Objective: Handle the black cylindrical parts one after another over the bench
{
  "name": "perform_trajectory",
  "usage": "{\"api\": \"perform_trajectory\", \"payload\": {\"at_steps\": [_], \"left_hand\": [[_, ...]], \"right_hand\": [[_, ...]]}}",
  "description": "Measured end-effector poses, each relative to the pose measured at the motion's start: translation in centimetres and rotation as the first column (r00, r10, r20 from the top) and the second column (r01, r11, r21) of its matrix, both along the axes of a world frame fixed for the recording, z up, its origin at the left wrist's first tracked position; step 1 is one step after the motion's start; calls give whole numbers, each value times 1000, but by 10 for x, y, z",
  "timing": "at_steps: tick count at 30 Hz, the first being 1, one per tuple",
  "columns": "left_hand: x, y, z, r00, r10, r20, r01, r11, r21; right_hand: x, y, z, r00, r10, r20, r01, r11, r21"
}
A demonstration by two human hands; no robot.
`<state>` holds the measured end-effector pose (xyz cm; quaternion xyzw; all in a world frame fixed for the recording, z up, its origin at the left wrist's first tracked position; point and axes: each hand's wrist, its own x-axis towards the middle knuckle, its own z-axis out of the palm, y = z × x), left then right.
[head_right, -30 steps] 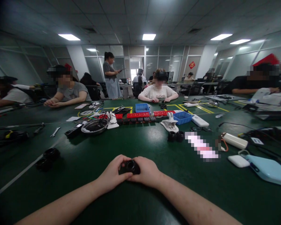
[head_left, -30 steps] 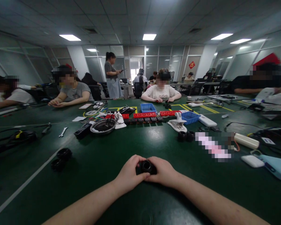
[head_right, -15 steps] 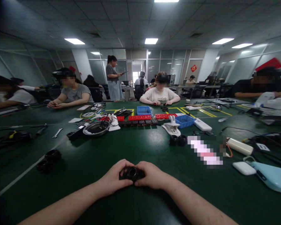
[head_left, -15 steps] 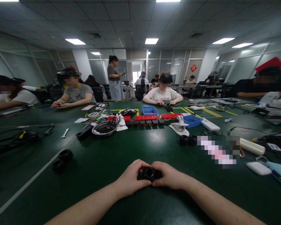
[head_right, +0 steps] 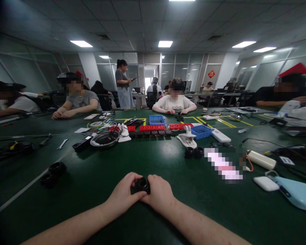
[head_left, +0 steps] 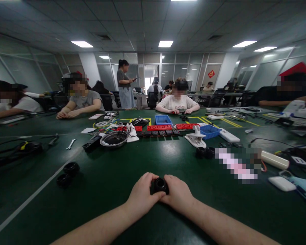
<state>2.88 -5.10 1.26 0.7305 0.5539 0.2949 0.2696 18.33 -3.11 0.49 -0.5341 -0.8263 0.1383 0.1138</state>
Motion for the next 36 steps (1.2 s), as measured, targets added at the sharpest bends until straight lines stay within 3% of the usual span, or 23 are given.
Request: {"api": "perform_trajectory", "payload": {"at_steps": [3, 6, 10, 12, 20, 25, 31, 33, 36], "left_hand": [[-2, 3, -1, 1000, -7, -5, 7, 1000, 9], [-7, 7, -2, 995, -97, 27, 97, 995, -4], [-12, 9, -1, 965, -252, 79, 255, 966, -41], [-12, 9, 2, 955, -285, 87, 290, 956, -53], [-10, 6, 2, 951, -284, 119, 295, 951, -89], [-6, 6, -6, 974, -193, 116, 204, 975, -88], [-2, 3, -4, 996, -66, 65, 70, 995, -70], [-3, 4, -3, 994, -84, 76, 89, 994, -65], [-6, 5, -1, 983, -152, 101, 159, 985, -69]], "right_hand": [[1, -1, 0, 999, 27, -27, -26, 1000, 16], [10, 4, 2, 978, 136, -160, -139, 990, -8], [25, 13, 8, 907, 284, -312, -345, 925, -160], [30, 16, 10, 892, 307, -331, -387, 898, -209], [27, 18, 6, 929, 284, -238, -336, 917, -214], [21, 15, 3, 977, 158, -145, -183, 966, -182], [7, 6, -4, 996, 60, -63, -62, 998, -26], [6, 4, -4, 995, 73, -67, -73, 997, 2], [13, 6, 2, 974, 186, -129, -191, 981, -26]]}}
